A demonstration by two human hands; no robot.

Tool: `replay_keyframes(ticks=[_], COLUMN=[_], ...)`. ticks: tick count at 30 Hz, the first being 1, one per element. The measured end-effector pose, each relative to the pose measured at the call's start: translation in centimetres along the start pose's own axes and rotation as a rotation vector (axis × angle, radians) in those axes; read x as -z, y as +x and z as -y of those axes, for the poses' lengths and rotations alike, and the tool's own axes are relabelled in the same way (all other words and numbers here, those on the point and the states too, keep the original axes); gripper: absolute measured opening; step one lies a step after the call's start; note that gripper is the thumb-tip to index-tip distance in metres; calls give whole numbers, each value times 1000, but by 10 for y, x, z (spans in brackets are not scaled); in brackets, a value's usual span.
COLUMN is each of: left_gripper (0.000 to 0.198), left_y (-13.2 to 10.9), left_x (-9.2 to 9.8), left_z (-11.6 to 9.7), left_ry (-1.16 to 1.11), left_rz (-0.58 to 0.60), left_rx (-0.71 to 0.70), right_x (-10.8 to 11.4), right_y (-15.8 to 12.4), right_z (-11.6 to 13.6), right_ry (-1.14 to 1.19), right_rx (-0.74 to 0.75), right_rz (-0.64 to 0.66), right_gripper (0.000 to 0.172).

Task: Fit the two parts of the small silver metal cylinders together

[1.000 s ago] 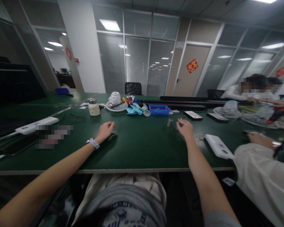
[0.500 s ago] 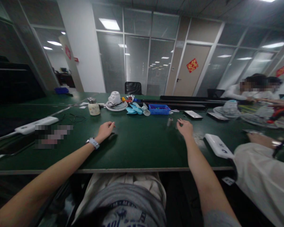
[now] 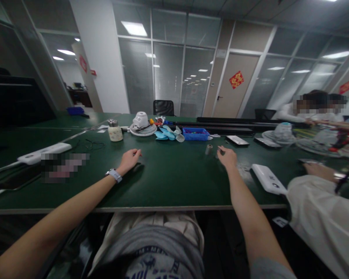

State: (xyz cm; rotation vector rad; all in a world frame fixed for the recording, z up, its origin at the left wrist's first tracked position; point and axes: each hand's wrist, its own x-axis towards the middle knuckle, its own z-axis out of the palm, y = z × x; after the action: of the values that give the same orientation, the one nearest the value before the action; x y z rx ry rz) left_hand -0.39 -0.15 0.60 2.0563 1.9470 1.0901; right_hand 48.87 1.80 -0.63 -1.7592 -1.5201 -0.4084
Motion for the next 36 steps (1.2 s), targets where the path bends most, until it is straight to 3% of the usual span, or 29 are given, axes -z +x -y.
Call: replay_keyframes(ticks=[5, 10, 14, 18, 23, 29, 32, 36], left_gripper=[43, 43, 43, 43, 42, 40, 42, 42], left_y=[-1, -1, -1, -1, -2, -1, -1, -4], left_x=[0, 1, 0, 1, 1, -2, -3, -2], left_z=[-1, -1, -1, -2, -1, -1, -1, -6], left_ry=[0, -1, 11, 24, 3, -31, -43, -116], left_rz=[6, 1, 1, 8, -2, 4, -9, -18], left_rx=[8, 3, -12, -9, -13, -24, -66, -211], right_x=[2, 6, 4, -8, -23, -25, -25, -32], right_y=[-1, -1, -4, -7, -4, -2, -11, -40], right_z=[2, 5, 25, 57, 69, 67, 95, 167], right_ry=[13, -38, -158, -366, -501, -391, -249, 56], right_rx=[-59, -105, 47, 158, 76, 69, 167, 308], right_rz=[-25, -2, -143, -142, -84, -75, -58, 11], right_gripper=[57, 47, 53, 54, 53, 45, 43, 42])
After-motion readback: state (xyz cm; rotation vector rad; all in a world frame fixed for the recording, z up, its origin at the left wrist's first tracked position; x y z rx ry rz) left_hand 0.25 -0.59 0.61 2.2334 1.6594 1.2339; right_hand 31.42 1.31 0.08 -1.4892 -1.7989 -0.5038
